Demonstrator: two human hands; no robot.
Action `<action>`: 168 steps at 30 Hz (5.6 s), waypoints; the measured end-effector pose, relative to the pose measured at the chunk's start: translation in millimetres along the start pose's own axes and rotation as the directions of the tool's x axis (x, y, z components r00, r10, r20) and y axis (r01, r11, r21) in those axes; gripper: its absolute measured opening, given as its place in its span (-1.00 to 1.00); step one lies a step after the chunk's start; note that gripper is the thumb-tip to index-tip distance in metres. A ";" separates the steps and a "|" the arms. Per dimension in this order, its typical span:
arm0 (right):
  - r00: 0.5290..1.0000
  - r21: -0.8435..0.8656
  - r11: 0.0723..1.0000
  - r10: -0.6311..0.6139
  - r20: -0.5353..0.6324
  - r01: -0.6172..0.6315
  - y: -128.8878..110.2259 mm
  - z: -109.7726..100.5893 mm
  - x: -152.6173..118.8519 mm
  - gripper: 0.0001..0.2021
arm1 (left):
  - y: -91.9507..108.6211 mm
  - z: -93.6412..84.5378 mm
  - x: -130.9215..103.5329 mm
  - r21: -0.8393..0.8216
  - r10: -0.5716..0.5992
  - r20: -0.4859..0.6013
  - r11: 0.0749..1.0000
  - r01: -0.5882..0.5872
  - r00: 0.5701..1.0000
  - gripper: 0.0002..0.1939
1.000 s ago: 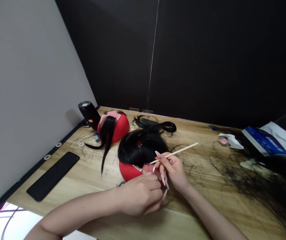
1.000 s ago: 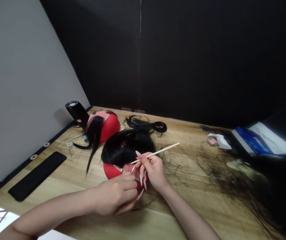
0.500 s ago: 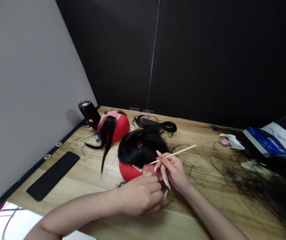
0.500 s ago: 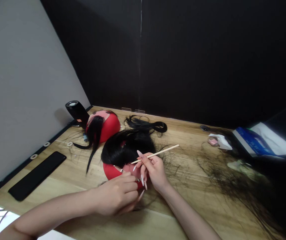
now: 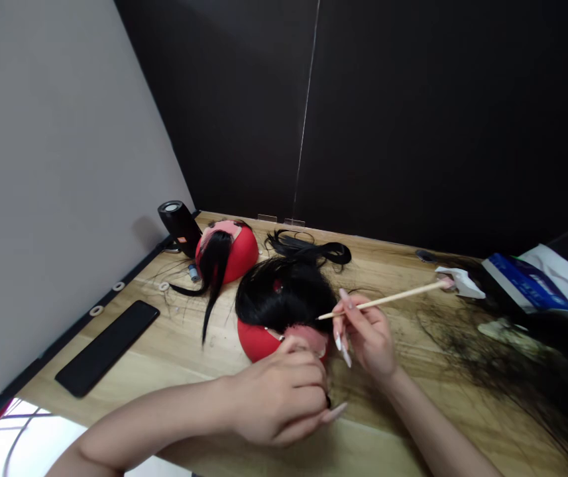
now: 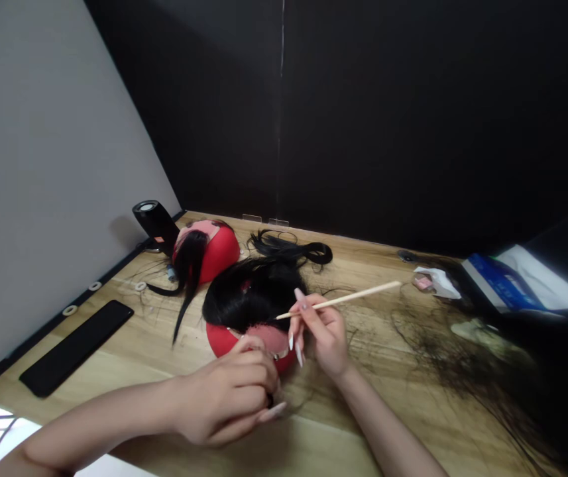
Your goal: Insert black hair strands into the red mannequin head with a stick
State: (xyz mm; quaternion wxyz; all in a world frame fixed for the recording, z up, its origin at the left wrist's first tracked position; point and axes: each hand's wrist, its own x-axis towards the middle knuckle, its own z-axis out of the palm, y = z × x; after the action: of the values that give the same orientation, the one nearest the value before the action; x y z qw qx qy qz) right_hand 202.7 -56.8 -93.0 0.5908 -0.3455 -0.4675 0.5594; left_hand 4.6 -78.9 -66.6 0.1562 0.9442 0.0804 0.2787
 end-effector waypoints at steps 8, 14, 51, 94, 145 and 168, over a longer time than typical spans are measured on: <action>0.970 -0.280 0.953 -0.043 0.240 0.111 -37.2 6.3 -19.1 -0.73 | 12.8 -26.6 2.4 -0.099 -0.383 -0.213 0.924 0.370 0.899 -0.75; 0.935 -0.321 0.946 0.067 0.349 0.052 -39.7 28.3 -28.6 -0.80 | 4.1 -16.8 1.7 -0.149 -0.539 -0.214 0.842 0.519 0.814 -0.60; 0.890 -0.893 -0.033 -0.104 -0.444 -0.449 -127.4 -189.9 -4.3 -0.86 | 11.3 -28.5 3.6 -0.218 0.157 -0.243 0.953 -0.212 0.957 -0.76; 0.959 -0.201 0.980 0.052 0.279 0.005 1.1 3.7 -3.0 -0.75 | -49.0 -19.4 -10.1 0.243 0.179 0.049 0.952 -0.186 0.983 -0.84; 0.998 -0.007 0.999 -0.047 0.046 0.047 36.2 1.2 8.6 -0.76 | -72.0 -10.2 -12.6 0.224 0.261 -0.298 0.954 -0.199 0.918 -0.71; 0.988 -0.184 0.972 -0.136 0.067 0.146 36.3 13.9 8.9 -0.83 | -82.3 -13.4 -17.2 0.228 0.254 -0.133 0.949 -0.220 0.958 -0.74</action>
State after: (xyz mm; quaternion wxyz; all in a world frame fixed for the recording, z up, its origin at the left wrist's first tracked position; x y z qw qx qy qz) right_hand 176.8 -44.7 -120.8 0.5809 -0.3506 -0.5575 0.4784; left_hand -22.4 -2.4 -92.5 0.0135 0.9326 0.0074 0.3605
